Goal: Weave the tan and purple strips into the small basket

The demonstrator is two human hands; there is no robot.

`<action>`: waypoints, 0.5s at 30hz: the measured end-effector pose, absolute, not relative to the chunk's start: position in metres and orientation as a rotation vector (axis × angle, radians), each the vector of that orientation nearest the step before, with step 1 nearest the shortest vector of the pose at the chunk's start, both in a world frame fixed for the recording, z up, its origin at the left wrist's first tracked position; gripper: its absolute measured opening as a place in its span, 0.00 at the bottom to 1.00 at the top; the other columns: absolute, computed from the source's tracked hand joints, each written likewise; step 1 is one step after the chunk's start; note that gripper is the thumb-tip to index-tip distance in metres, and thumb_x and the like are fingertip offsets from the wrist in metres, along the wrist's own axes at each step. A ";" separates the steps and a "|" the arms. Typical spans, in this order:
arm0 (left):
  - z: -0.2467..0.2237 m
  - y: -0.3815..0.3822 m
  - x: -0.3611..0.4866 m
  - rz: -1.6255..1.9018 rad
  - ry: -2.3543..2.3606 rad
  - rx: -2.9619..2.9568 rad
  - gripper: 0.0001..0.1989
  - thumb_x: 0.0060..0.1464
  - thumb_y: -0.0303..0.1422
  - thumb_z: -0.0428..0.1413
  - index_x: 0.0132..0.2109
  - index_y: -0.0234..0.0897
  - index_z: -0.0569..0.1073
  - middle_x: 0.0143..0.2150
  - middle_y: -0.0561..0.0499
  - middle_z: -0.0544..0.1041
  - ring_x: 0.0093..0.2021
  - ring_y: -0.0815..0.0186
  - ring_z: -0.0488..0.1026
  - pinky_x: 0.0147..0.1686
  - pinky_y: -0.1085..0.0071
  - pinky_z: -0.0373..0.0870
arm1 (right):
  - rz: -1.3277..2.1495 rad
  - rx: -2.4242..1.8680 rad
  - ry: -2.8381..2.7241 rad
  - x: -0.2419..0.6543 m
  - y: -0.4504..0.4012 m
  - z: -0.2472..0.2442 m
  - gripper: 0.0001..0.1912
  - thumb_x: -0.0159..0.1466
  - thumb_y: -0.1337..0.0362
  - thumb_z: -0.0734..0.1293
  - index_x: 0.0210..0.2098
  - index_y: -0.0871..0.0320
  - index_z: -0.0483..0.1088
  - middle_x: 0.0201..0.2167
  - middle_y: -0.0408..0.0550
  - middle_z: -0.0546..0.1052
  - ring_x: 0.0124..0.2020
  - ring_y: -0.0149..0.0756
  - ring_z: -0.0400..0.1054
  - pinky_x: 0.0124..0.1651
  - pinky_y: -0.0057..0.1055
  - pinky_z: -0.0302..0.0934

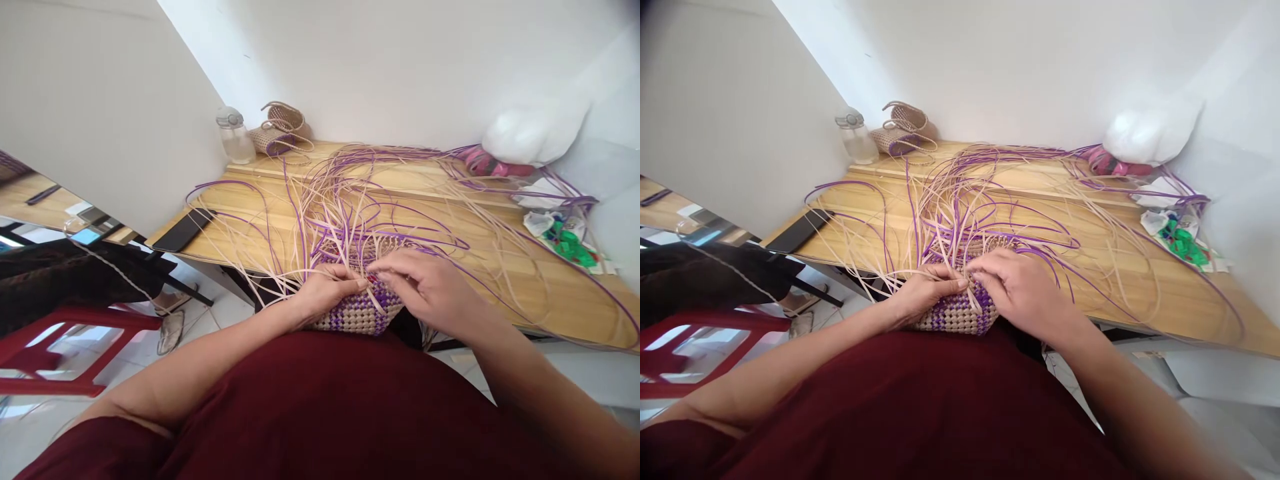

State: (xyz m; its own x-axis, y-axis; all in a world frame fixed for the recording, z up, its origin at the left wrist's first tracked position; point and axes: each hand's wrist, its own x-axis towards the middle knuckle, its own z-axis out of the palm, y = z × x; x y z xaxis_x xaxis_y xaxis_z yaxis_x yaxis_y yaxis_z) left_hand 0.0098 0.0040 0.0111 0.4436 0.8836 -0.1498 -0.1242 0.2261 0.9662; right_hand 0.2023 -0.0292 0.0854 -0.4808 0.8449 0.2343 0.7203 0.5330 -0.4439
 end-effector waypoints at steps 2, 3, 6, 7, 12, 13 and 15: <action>0.009 0.004 0.010 0.826 0.828 1.127 0.13 0.42 0.39 0.67 0.29 0.33 0.78 0.28 0.51 0.76 0.29 0.70 0.68 0.35 0.71 0.64 | 0.338 -1.237 -2.496 0.200 -0.012 0.088 0.15 0.68 0.66 0.59 0.49 0.54 0.74 0.42 0.49 0.77 0.43 0.37 0.69 0.46 0.33 0.59; 0.008 0.004 0.009 0.816 0.822 1.133 0.13 0.42 0.39 0.67 0.29 0.33 0.78 0.28 0.51 0.75 0.29 0.70 0.68 0.34 0.71 0.63 | 0.351 -1.213 -2.581 0.198 -0.004 0.089 0.14 0.68 0.67 0.59 0.47 0.55 0.74 0.41 0.49 0.76 0.42 0.37 0.69 0.45 0.33 0.59; 0.005 0.005 0.008 0.781 0.826 1.152 0.14 0.43 0.40 0.67 0.29 0.32 0.79 0.27 0.51 0.74 0.28 0.70 0.66 0.32 0.71 0.62 | 0.470 -1.108 -2.762 0.192 0.013 0.093 0.10 0.67 0.66 0.60 0.37 0.57 0.73 0.35 0.46 0.75 0.37 0.33 0.67 0.40 0.29 0.57; 0.005 0.004 0.008 0.780 0.828 1.151 0.14 0.43 0.40 0.67 0.29 0.32 0.79 0.27 0.51 0.74 0.28 0.71 0.66 0.32 0.71 0.62 | 0.517 -1.082 -2.801 0.191 0.017 0.094 0.09 0.67 0.66 0.60 0.36 0.57 0.72 0.34 0.45 0.75 0.35 0.32 0.67 0.38 0.28 0.56; 0.009 0.003 0.008 0.782 0.819 1.104 0.13 0.41 0.40 0.67 0.28 0.33 0.78 0.25 0.52 0.74 0.26 0.71 0.66 0.31 0.71 0.61 | 0.502 -1.020 -2.947 0.188 0.034 0.106 0.05 0.63 0.68 0.65 0.30 0.58 0.70 0.26 0.41 0.73 0.27 0.28 0.63 0.31 0.26 0.51; 0.010 0.003 0.008 0.781 0.822 1.096 0.14 0.41 0.40 0.68 0.28 0.32 0.78 0.26 0.51 0.75 0.27 0.71 0.67 0.32 0.71 0.62 | 0.413 -1.023 -2.945 0.189 0.042 0.110 0.05 0.62 0.68 0.67 0.29 0.59 0.70 0.26 0.41 0.74 0.27 0.28 0.63 0.31 0.26 0.52; 0.011 0.003 0.009 0.780 0.833 1.092 0.14 0.39 0.40 0.68 0.28 0.32 0.78 0.27 0.50 0.76 0.28 0.70 0.68 0.33 0.70 0.63 | 0.174 -1.112 -2.859 0.196 0.062 0.117 0.09 0.63 0.63 0.66 0.29 0.61 0.73 0.27 0.41 0.76 0.29 0.26 0.67 0.33 0.25 0.52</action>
